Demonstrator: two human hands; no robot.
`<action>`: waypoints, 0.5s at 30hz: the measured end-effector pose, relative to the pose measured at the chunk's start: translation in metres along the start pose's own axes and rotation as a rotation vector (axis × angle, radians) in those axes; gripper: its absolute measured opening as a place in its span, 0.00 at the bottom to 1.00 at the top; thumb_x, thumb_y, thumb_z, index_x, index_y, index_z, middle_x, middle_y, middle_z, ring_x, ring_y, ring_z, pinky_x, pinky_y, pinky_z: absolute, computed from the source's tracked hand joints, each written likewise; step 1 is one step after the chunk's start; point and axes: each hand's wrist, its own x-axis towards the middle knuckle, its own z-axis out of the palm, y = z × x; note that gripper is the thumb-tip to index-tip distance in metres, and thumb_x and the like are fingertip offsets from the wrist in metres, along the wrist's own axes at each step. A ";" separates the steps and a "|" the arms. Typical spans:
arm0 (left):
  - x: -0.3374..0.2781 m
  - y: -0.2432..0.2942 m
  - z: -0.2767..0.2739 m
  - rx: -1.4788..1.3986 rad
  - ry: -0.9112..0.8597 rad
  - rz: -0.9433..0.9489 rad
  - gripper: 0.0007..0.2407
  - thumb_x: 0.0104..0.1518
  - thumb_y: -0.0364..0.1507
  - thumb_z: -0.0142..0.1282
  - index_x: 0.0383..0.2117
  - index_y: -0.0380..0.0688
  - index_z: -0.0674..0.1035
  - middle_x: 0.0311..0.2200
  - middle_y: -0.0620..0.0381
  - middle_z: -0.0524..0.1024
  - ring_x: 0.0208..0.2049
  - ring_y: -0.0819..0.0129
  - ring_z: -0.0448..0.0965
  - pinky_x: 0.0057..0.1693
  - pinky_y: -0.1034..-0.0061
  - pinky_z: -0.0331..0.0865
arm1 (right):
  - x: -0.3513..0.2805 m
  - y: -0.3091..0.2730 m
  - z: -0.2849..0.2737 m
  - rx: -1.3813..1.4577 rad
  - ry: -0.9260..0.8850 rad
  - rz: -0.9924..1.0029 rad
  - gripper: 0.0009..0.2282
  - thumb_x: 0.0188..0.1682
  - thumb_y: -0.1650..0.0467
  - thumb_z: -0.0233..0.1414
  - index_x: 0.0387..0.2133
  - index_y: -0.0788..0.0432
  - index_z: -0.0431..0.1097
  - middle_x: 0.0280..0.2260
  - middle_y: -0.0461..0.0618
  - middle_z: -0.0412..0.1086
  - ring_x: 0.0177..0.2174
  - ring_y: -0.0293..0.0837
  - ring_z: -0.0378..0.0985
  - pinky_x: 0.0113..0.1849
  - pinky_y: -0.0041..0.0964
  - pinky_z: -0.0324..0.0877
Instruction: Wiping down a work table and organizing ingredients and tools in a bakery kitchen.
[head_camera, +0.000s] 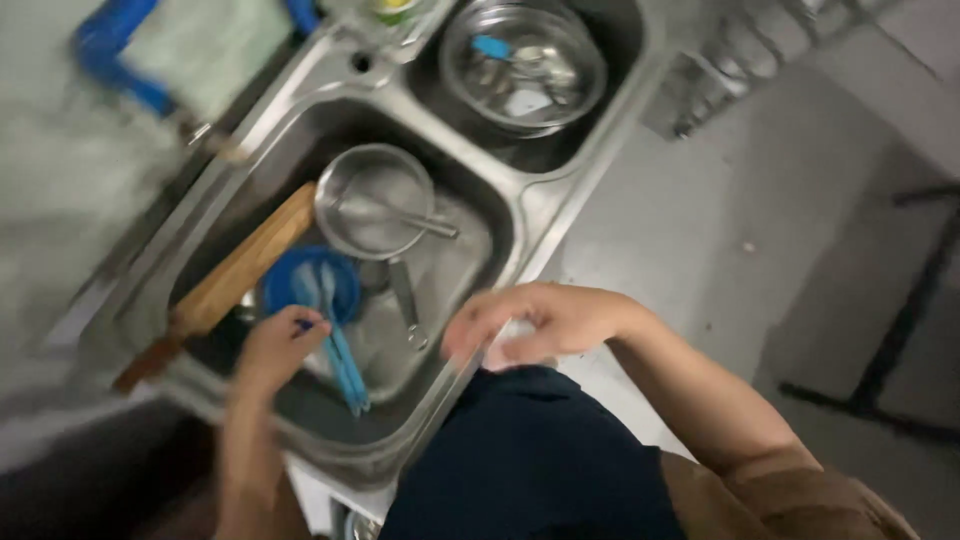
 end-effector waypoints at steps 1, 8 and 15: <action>-0.001 0.025 -0.013 0.015 -0.022 0.026 0.12 0.53 0.34 0.63 0.38 0.39 0.82 0.26 0.47 0.81 0.29 0.57 0.81 0.38 0.61 0.73 | -0.003 0.006 -0.004 -0.001 0.037 0.001 0.12 0.57 0.69 0.53 0.52 0.57 0.75 0.57 0.55 0.71 0.54 0.52 0.74 0.55 0.43 0.69; -0.007 0.064 -0.010 0.686 0.457 0.329 0.01 0.60 0.26 0.61 0.32 0.48 0.80 0.29 0.57 0.77 0.32 0.64 0.76 0.41 0.68 0.68 | 0.011 0.090 0.038 -0.626 0.089 0.100 0.21 0.45 0.71 0.57 0.54 0.58 0.70 0.57 0.65 0.64 0.51 0.58 0.72 0.48 0.51 0.72; 0.039 0.083 0.062 0.428 0.208 0.089 0.16 0.61 0.42 0.55 0.38 0.41 0.84 0.39 0.41 0.83 0.43 0.43 0.81 0.48 0.54 0.73 | -0.085 0.145 0.068 -0.597 0.241 0.122 0.16 0.49 0.71 0.53 0.52 0.53 0.72 0.62 0.60 0.62 0.56 0.60 0.68 0.55 0.50 0.67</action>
